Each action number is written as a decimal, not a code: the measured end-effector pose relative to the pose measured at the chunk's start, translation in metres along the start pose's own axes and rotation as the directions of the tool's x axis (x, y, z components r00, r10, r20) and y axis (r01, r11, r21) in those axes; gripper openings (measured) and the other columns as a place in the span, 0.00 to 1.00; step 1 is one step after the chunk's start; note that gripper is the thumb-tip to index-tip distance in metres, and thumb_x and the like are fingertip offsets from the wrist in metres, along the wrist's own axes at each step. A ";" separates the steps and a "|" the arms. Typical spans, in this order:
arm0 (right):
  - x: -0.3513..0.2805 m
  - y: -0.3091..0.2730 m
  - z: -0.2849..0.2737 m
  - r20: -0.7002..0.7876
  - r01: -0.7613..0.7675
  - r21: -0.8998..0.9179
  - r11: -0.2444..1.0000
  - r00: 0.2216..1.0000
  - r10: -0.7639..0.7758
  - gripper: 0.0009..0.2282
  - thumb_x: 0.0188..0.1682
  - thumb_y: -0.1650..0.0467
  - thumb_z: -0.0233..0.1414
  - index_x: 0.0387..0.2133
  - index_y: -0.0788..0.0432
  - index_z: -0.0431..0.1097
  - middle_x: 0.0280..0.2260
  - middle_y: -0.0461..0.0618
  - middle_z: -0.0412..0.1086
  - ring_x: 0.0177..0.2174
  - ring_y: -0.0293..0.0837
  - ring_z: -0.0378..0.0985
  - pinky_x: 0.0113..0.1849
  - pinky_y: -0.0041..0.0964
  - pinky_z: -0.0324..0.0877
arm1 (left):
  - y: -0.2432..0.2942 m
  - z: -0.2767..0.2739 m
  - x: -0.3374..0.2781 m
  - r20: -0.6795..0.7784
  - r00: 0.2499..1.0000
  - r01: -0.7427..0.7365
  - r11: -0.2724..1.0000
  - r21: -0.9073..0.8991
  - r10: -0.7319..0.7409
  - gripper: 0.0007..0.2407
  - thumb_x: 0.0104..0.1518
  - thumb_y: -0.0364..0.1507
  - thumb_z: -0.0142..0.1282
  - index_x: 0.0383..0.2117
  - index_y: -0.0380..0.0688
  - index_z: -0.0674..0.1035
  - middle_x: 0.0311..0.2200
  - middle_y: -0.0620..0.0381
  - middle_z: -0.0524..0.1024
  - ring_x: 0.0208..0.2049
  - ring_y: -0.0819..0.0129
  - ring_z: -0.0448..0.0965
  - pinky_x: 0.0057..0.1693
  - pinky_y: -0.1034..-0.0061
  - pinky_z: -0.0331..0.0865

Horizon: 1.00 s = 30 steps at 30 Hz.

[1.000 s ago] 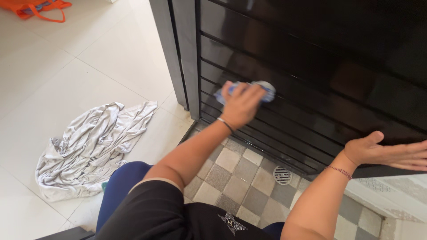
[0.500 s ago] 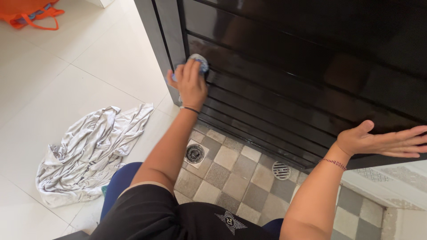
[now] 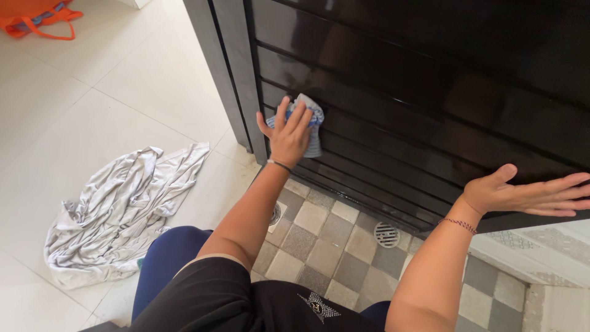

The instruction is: The person wipes bathroom wall tiles and a dark slatted door with a cloth.

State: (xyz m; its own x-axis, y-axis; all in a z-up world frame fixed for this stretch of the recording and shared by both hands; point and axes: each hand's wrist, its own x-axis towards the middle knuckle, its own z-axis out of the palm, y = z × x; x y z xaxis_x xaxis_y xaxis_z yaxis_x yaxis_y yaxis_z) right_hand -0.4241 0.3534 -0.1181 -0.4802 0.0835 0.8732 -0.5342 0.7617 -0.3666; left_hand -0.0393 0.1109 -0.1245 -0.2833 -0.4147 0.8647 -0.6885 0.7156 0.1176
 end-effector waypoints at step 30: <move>0.004 -0.009 -0.010 0.031 -0.010 -0.051 0.999 0.999 0.011 0.35 0.63 0.47 0.32 0.75 0.57 0.37 0.76 0.53 0.32 0.72 0.50 0.25 0.71 0.56 0.23 | -0.019 0.050 -0.064 0.105 0.880 0.467 0.884 -0.025 -0.463 0.23 0.63 0.24 0.48 0.66 0.38 0.64 0.71 0.43 0.56 0.73 0.45 0.51 0.70 0.34 0.26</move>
State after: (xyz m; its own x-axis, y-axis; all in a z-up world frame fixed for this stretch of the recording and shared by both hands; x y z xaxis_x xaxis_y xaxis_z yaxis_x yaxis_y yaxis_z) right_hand -0.4144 0.3531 -0.1086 -0.5074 0.0721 0.8587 -0.4931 0.7929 -0.3580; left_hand -0.0416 0.0957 -0.2065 -0.0010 -0.7552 0.6555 -0.7245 0.4524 0.5201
